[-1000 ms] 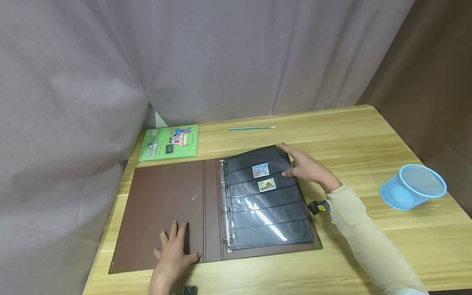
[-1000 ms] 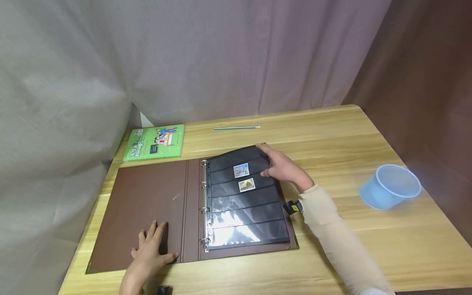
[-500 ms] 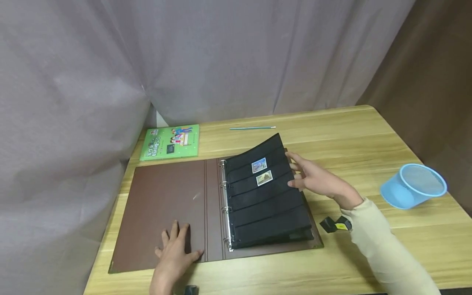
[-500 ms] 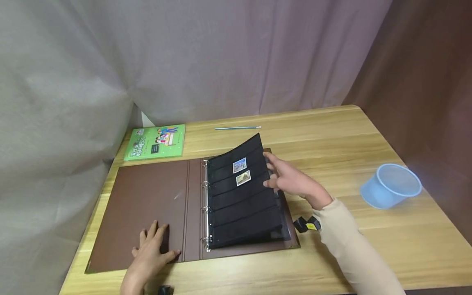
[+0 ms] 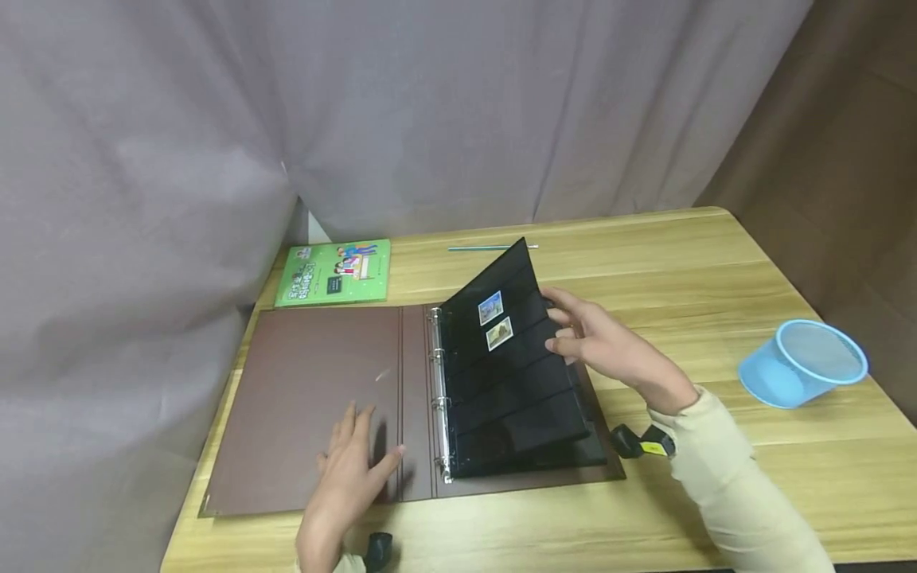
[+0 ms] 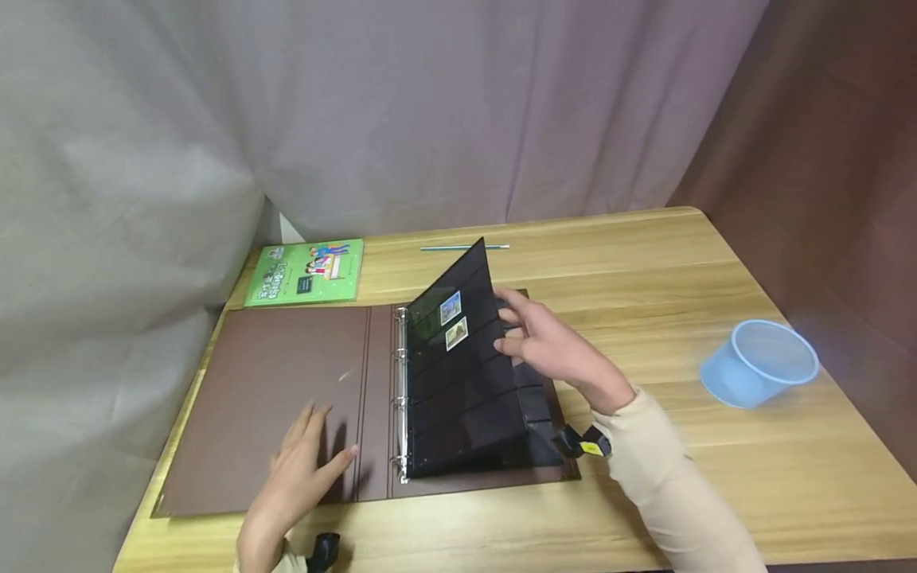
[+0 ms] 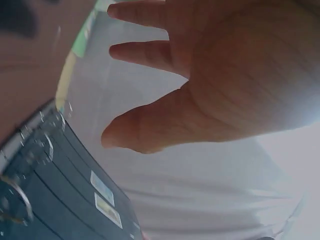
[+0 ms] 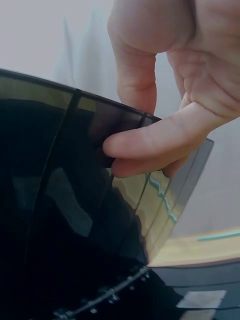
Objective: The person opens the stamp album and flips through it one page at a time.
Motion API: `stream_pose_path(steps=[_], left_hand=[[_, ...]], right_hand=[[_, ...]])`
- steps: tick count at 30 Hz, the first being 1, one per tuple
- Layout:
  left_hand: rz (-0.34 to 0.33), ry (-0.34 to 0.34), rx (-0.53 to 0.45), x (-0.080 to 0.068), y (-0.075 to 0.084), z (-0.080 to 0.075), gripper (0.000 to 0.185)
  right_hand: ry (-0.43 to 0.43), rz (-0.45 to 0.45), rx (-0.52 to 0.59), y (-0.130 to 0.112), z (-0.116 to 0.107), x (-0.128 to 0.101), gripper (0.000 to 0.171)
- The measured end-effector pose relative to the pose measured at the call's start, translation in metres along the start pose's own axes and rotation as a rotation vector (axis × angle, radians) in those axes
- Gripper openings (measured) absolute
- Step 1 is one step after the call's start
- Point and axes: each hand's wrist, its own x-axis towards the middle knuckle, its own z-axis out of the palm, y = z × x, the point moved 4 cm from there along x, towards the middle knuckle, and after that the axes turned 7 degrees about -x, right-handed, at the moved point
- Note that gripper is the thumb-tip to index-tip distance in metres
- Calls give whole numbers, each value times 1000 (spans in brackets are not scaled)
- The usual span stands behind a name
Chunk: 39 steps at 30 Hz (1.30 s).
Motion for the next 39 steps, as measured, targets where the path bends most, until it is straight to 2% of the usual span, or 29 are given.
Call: stream_pose_path(steps=[3,12,15,22,25,32,36,39], left_hand=[[50,0,-26,3,10,0,80],[252,58,-51,11,39,-6,78],[293,60,-58,13,50,-7,77],[330,71,-98,13,69,-11,75],[365,87,-120,12,76,-12,71],[506,172,-172,12,98,-20,60],[597,199,-198,10,112,-25,57],[638,213,-215,8,120,-27,59]], right_hand=[[9,-6,4,-8,1,3,74],[15,-22,25,-34,6,15,74],[8,-30,33,-41,8,19,74],[-5,-83,30,-58,15,27,74],[-17,-98,44,-65,18,31,74],[-45,-115,67,-80,28,38,74],[-68,-121,95,-88,36,43,74],[-82,-110,103,-91,42,47,75]])
